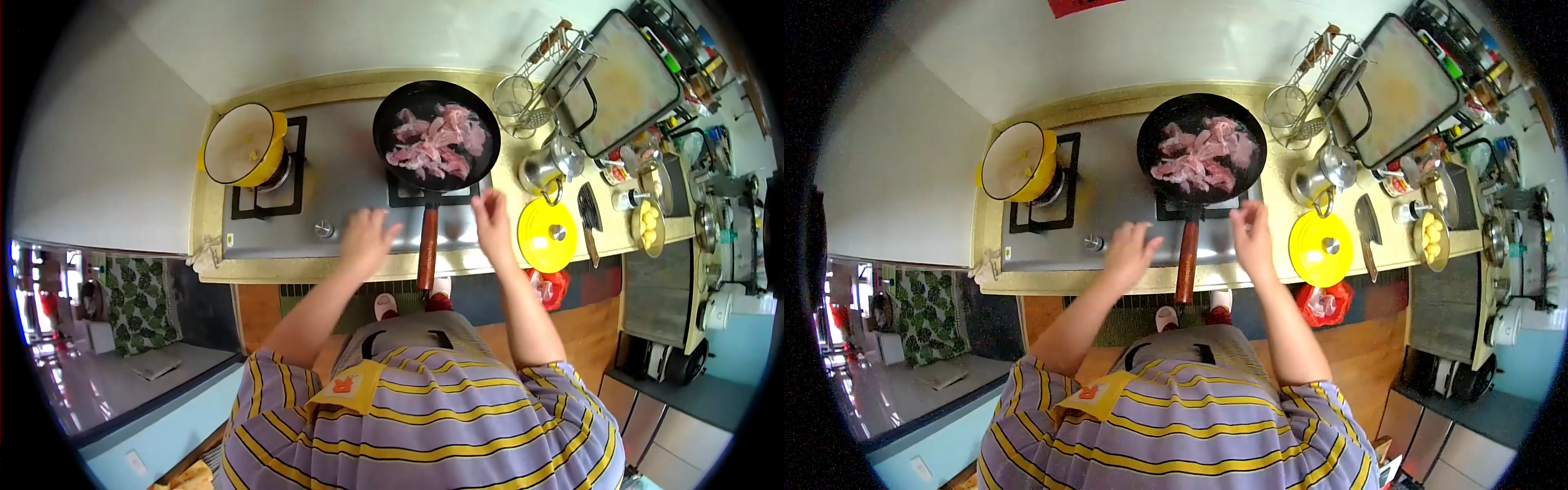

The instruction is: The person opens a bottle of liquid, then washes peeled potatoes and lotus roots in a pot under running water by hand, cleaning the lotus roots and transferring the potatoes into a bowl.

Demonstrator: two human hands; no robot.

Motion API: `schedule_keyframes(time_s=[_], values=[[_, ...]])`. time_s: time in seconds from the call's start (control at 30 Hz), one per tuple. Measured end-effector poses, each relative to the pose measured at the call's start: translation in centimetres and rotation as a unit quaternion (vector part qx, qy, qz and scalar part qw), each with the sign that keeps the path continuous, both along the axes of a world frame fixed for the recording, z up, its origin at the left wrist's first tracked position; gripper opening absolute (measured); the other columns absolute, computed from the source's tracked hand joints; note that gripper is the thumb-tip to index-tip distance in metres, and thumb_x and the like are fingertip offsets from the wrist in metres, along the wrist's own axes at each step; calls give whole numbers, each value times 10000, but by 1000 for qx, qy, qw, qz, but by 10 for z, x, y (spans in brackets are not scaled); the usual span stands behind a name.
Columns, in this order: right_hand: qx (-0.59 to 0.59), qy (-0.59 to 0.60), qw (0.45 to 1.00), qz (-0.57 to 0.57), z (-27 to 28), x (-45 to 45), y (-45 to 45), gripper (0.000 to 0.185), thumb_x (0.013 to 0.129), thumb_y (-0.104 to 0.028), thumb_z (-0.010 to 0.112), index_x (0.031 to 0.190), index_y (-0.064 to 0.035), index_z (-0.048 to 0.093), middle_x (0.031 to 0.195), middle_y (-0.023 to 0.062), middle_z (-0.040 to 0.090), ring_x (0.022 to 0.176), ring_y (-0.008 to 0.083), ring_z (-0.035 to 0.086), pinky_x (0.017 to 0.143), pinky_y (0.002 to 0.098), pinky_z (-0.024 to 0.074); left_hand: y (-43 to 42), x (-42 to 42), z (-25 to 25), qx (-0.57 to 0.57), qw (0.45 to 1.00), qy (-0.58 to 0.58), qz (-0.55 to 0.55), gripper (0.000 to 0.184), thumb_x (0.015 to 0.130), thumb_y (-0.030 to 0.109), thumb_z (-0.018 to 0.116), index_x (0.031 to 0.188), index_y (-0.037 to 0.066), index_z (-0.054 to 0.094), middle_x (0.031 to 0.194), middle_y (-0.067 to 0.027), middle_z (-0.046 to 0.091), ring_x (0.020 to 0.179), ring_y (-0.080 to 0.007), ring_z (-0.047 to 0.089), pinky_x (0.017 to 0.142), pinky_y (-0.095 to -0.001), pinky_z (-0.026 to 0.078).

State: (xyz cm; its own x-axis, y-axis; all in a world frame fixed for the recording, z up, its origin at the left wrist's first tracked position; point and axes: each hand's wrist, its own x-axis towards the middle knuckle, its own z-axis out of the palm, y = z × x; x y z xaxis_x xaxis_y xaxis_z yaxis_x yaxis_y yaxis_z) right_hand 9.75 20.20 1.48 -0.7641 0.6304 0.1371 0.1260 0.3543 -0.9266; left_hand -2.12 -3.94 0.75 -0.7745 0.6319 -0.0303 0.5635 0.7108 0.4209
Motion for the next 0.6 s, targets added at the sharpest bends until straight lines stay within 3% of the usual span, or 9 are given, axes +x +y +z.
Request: schedule_keyframes(time_s=[0.07,0.13,0.2,0.23,0.33,0.37,0.47,0.6], values=[[-174,-115,978,13,-14,27,-29,354,990,-277,570,1227,-41,455,1008,105,611,905,193,618,859,303,492,-14,-22,7,-158,981,80,-81,585,880,544,579,1204,60,534,1148,-164,534,1055,-291,567,866,-423,479],[-454,-197,869,-1,23,33,-70,399,993,-367,547,1212,-49,445,1021,112,603,885,211,640,817,343,538,-31,-33,-24,-212,962,111,-132,570,845,565,599,1120,70,537,1075,-144,565,947,-279,612,774,-400,509],[-613,-111,777,83,31,33,-92,396,1018,-393,473,1216,-52,434,1076,102,624,817,211,630,733,331,560,-34,-49,-50,-224,947,152,-175,556,828,581,604,1055,79,530,992,-124,591,837,-270,641,686,-384,527],[-603,-98,789,58,40,29,-104,352,1011,-318,493,1230,-52,425,1034,111,631,747,202,631,643,319,577,-35,-53,-56,-212,942,171,-195,549,829,586,600,1031,82,523,945,-114,601,781,-266,648,643,-380,529],[-548,-121,827,21,35,19,-116,329,995,-252,512,1245,-59,418,977,98,625,669,150,584,555,283,533,-37,-50,-66,-197,933,212,-213,517,860,574,577,997,81,503,819,-95,618,677,-258,658,560,-365,528],[-550,-108,828,0,36,18,-118,314,962,-217,555,1198,-43,442,832,58,558,547,112,493,445,270,454,-37,-49,-68,-194,931,226,-209,505,875,565,569,992,78,497,780,-91,622,653,-256,661,539,-360,527],[-492,-111,864,0,33,15,-124,318,949,-237,599,1166,-48,465,747,15,482,481,86,425,398,259,387,-36,-42,-65,-221,940,190,-176,472,928,505,535,1011,44,484,775,-119,650,632,-243,672,527,-349,531],[-506,-124,854,6,36,15,-122,344,947,-257,616,1180,-59,458,717,0,458,480,83,425,402,247,387,-31,-31,-87,-200,966,139,-85,444,960,466,505,1020,27,473,734,-113,679,616,-237,689,522,-335,537]])
